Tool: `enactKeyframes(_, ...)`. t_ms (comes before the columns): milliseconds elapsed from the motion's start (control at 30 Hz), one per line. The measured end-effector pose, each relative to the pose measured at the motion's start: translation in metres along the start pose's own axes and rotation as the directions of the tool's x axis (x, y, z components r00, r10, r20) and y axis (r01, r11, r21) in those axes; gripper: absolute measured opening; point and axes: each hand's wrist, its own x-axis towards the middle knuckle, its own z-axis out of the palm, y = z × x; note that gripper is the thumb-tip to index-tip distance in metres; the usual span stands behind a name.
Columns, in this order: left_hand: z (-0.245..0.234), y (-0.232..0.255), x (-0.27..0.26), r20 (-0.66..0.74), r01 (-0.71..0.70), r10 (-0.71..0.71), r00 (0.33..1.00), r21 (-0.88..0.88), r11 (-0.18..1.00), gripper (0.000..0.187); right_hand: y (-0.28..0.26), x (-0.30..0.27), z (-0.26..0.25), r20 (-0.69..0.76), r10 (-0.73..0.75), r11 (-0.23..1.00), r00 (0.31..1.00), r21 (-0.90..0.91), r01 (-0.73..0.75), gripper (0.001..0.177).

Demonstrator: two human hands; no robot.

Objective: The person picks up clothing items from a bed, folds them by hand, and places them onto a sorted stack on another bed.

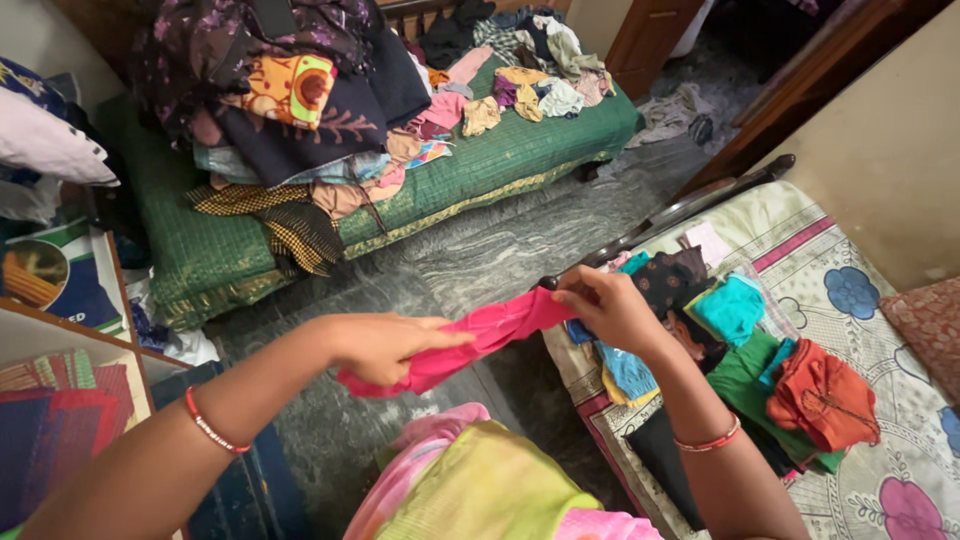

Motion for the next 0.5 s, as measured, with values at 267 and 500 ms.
enactKeyframes(267, 0.019, -0.018, 0.032, -0.37, 0.065, -0.094, 0.924, -0.091, 0.994, 0.103, -0.018, -0.007, 0.06, -0.358, 0.072, 0.991, 0.931, 0.132, -0.026, 0.016)
enactKeyframes(500, 0.045, -0.016, 0.075, -0.604, -0.182, -0.033, 0.796, -0.291, 0.939, 0.104, -0.045, -0.001, 0.106, -0.328, 0.098, 0.924, 0.939, 0.38, 0.036, 0.013)
